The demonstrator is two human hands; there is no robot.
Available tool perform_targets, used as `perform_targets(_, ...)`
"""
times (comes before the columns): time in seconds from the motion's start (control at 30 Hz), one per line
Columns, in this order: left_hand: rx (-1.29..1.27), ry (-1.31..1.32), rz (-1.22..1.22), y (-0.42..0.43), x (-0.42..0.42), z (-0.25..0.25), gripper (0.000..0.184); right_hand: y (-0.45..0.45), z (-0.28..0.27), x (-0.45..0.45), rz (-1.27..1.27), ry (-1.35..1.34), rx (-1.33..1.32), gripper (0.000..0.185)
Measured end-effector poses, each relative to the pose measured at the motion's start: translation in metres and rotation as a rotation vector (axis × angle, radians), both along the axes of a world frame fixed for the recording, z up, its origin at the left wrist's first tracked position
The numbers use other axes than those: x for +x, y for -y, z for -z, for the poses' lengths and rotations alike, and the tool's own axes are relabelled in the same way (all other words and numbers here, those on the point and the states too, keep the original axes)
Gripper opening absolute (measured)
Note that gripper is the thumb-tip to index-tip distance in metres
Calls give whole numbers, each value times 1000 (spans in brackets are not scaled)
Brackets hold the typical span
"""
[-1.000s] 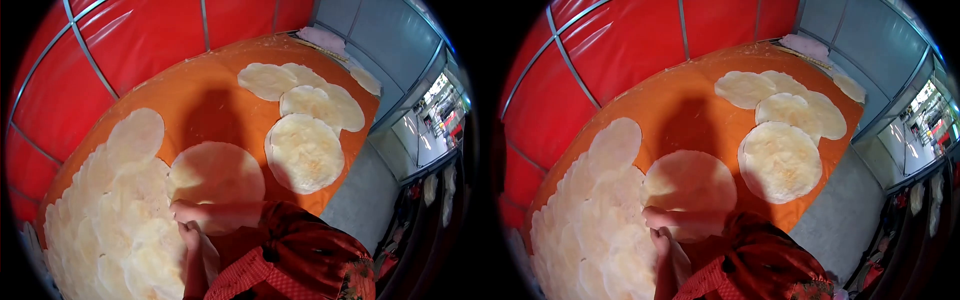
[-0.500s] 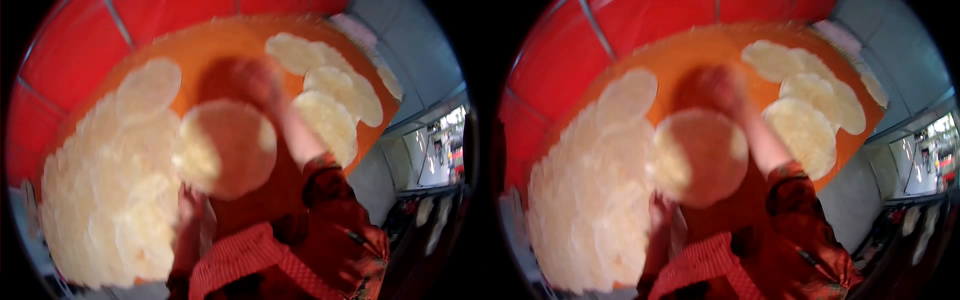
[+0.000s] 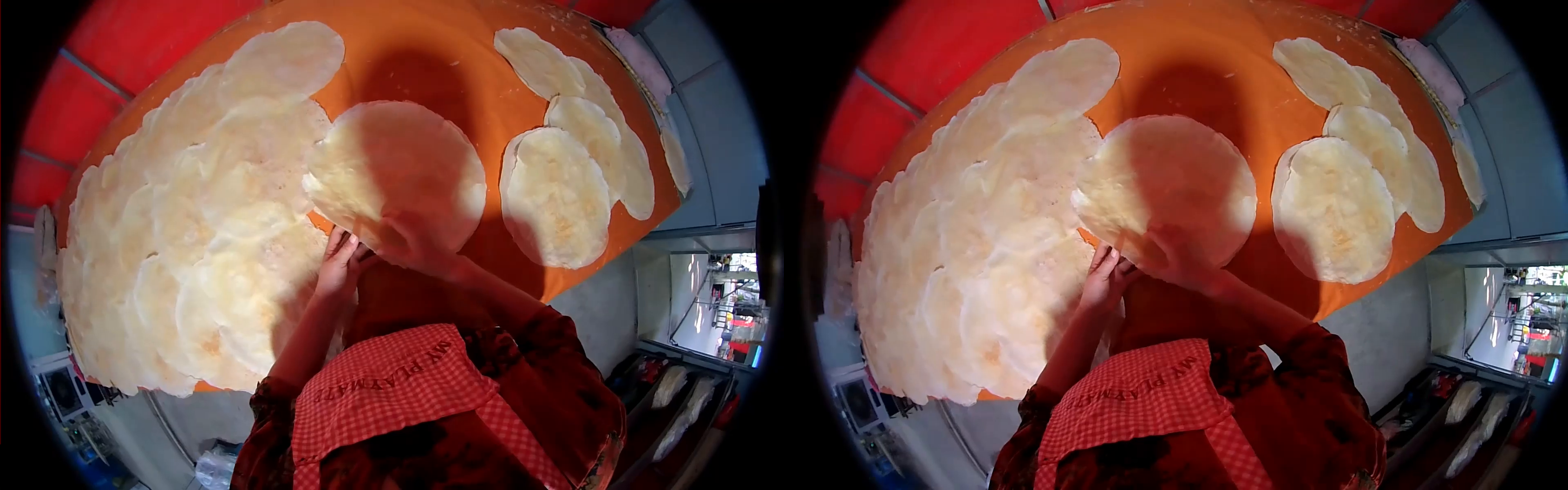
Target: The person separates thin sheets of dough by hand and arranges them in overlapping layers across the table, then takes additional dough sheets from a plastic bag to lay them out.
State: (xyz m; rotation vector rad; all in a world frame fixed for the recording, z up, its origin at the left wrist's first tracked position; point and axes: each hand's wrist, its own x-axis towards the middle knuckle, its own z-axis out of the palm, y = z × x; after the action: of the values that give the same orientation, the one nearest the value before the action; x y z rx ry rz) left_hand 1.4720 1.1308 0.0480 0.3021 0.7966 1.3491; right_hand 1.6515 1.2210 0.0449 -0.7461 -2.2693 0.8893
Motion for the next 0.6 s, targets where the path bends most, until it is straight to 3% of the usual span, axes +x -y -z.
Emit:
perform_targets(0.17, 56, 5, -45, -3, 7, -5, 36, 4, -8, -10, 30, -72, 116, 39)
perform_targets(0.37, -27, -127, -97, -6, 17, -4, 33, 5, -41, -14, 50, 36, -810, 23)
perform_targets(0.47, -66, -217, -124, -11, 19, 3, 32, 2, -3, -14, 22, -201, -669, 17)
perform_targets(0.53, -89, -311, -140, -15, 22, 8, 32, 0, 9, -13, 88, -54, -450, 16)
perform_targets(0.6, -9, -425, -220, -21, 25, 42, 30, -2, 16, -20, 137, -1, -227, 15)
